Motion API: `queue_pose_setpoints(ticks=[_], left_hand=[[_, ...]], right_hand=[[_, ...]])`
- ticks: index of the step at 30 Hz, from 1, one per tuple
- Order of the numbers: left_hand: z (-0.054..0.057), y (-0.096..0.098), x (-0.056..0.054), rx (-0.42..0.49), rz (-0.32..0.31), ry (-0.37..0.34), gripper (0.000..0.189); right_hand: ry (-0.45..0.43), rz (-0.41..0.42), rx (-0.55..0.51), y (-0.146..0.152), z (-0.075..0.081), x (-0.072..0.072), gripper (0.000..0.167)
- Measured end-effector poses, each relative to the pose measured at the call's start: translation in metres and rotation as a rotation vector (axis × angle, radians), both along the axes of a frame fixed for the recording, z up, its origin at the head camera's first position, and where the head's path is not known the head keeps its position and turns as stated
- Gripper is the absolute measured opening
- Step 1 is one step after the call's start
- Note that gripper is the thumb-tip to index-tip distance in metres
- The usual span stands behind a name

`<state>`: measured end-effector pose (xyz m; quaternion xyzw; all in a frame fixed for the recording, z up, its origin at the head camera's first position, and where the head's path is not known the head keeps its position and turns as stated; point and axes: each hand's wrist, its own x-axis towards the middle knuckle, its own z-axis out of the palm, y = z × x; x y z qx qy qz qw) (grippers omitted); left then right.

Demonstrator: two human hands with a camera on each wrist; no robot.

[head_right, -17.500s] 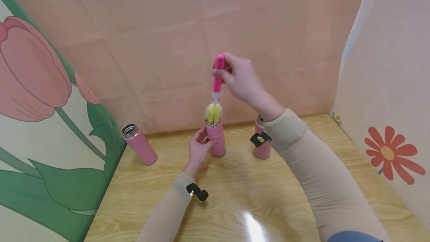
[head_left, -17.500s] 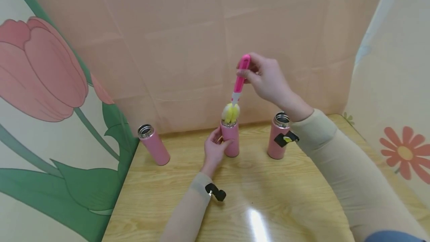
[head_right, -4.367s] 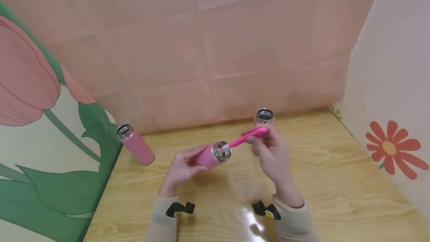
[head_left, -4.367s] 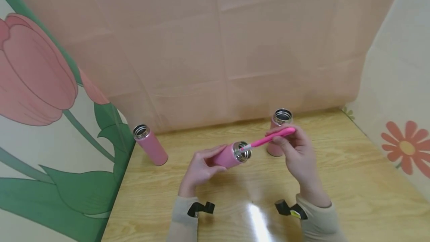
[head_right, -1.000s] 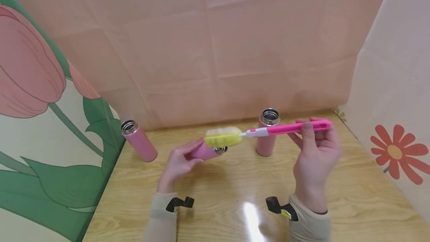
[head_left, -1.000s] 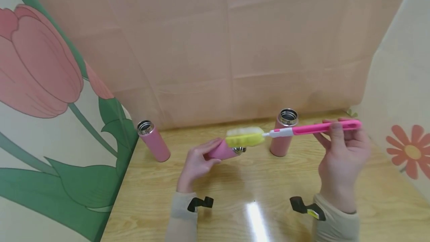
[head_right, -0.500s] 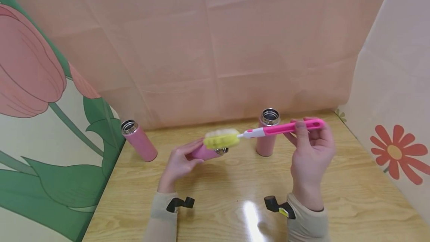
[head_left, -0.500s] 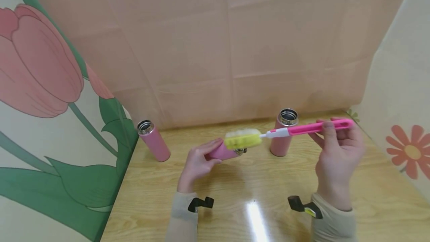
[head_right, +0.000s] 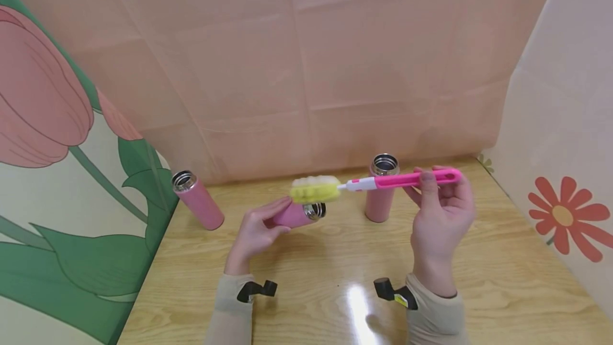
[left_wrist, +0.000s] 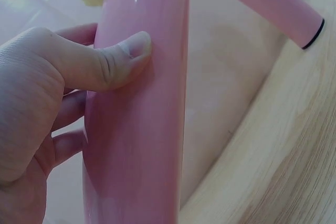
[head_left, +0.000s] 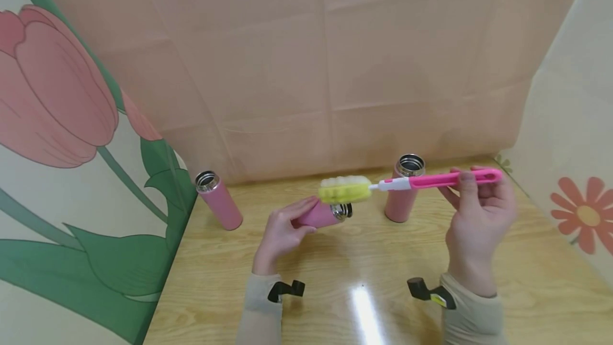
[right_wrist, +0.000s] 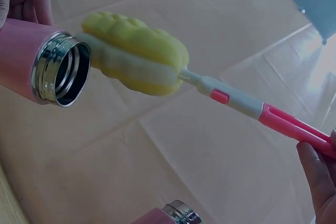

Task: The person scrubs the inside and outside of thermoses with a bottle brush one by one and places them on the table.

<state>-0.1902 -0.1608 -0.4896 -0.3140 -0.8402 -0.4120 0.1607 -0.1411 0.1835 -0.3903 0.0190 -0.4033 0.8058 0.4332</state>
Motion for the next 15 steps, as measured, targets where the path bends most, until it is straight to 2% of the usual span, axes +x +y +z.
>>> queue_pose_setpoints(ticks=[5, 15], left_hand=[[0.0011, 0.0, 0.0011, 0.014, -0.003, -0.029, 0.068], [0.0005, -0.0015, 0.0014, 0.043, -0.007, -0.022, 0.069]], right_hand=[[0.023, 0.002, -0.004, -0.0004, -0.0013, -0.0011, 0.029], [0.043, 0.003, -0.012, 0.0008, -0.0024, -0.0016, 0.026]])
